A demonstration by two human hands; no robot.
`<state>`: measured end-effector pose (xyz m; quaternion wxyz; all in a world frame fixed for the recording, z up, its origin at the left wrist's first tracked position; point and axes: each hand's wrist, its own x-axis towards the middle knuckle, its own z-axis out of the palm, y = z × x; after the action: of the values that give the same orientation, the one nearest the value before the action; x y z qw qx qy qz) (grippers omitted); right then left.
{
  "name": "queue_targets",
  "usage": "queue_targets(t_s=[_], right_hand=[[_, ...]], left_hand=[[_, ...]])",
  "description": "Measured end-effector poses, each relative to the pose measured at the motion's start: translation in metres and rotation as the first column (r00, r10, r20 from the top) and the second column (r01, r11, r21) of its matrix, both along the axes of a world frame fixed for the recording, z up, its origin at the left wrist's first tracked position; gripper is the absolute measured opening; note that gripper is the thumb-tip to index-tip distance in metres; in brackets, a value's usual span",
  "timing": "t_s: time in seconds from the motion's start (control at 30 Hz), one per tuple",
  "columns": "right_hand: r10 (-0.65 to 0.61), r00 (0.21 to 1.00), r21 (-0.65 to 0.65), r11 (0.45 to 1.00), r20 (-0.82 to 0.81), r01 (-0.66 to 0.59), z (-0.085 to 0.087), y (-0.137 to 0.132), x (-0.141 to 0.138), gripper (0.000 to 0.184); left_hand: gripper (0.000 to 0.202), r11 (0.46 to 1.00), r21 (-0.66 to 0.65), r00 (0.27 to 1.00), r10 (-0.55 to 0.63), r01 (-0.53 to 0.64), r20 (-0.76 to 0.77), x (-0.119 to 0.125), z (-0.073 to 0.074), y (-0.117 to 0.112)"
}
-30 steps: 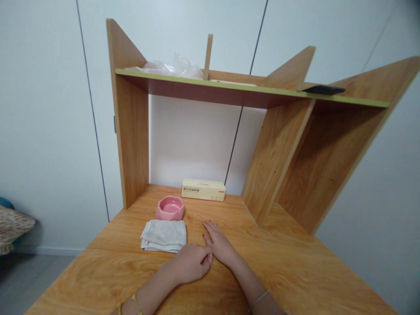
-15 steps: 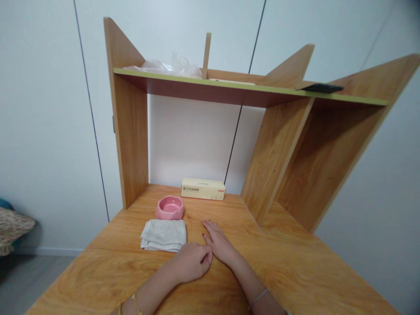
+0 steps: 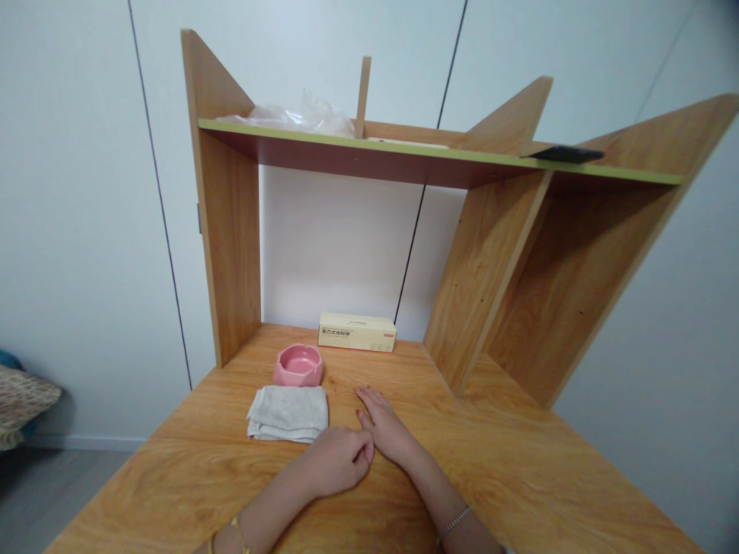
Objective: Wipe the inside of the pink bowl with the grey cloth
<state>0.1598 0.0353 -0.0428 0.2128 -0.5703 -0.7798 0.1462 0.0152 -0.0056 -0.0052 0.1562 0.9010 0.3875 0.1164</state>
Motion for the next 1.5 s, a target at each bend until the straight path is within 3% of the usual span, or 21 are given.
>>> queue_targets(t_s=[1.5], right_hand=[[0.002, 1.000, 0.016, 1.000, -0.017, -0.002, -0.0041, 0.0013, 0.0015, 0.045]], left_hand=[[0.019, 1.000, 0.009, 1.000, -0.001, 0.001, -0.007, -0.0003, 0.0003, -0.0007]])
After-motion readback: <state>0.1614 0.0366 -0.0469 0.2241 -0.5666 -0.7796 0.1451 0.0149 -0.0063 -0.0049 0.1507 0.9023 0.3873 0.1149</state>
